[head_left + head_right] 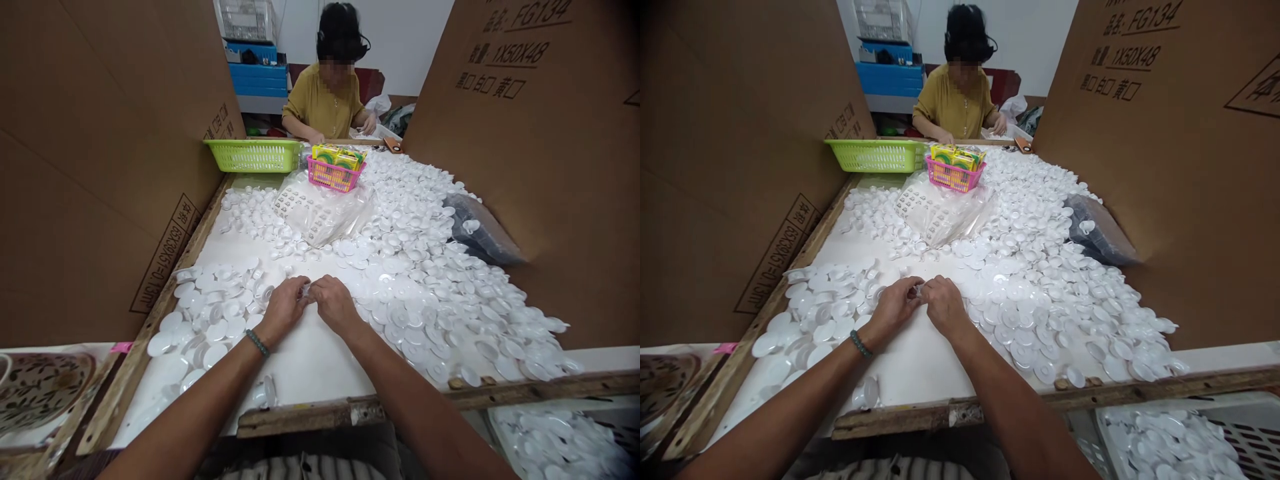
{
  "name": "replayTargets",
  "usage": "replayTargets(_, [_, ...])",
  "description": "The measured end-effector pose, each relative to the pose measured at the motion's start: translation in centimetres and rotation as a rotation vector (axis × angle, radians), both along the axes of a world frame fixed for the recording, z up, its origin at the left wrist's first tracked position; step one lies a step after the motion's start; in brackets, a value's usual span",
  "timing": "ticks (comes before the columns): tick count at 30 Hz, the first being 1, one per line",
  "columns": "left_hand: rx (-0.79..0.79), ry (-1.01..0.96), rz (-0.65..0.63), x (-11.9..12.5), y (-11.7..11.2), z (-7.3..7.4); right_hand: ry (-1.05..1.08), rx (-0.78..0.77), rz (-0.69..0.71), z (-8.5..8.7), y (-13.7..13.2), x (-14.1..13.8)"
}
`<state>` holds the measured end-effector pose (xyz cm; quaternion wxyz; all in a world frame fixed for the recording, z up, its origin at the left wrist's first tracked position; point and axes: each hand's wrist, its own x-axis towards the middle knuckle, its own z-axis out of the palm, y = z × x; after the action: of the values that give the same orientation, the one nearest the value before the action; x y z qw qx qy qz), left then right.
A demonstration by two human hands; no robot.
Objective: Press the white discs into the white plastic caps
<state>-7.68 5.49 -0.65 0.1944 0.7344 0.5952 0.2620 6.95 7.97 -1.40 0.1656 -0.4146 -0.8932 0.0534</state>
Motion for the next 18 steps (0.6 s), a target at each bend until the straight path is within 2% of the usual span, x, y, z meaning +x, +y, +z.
replayTargets(8, [0.007,0.0,-0.024,0.0,-0.1,0.0,0.083,-0.119,-0.098,0.6,-0.1,-0.1])
replayTargets(13, [0.023,-0.072,-0.043,0.0,-0.3,0.3,0.293,-0.203,-0.168,0.9,0.0,0.4])
replayTargets(16, [-0.051,-0.138,-0.034,0.2,-0.2,0.9,0.445,-0.309,-0.223,1.0,0.1,0.7])
replayTargets(18, [-0.139,-0.183,0.015,0.3,0.1,1.4,0.515,-0.372,-0.259,1.0,0.3,0.8])
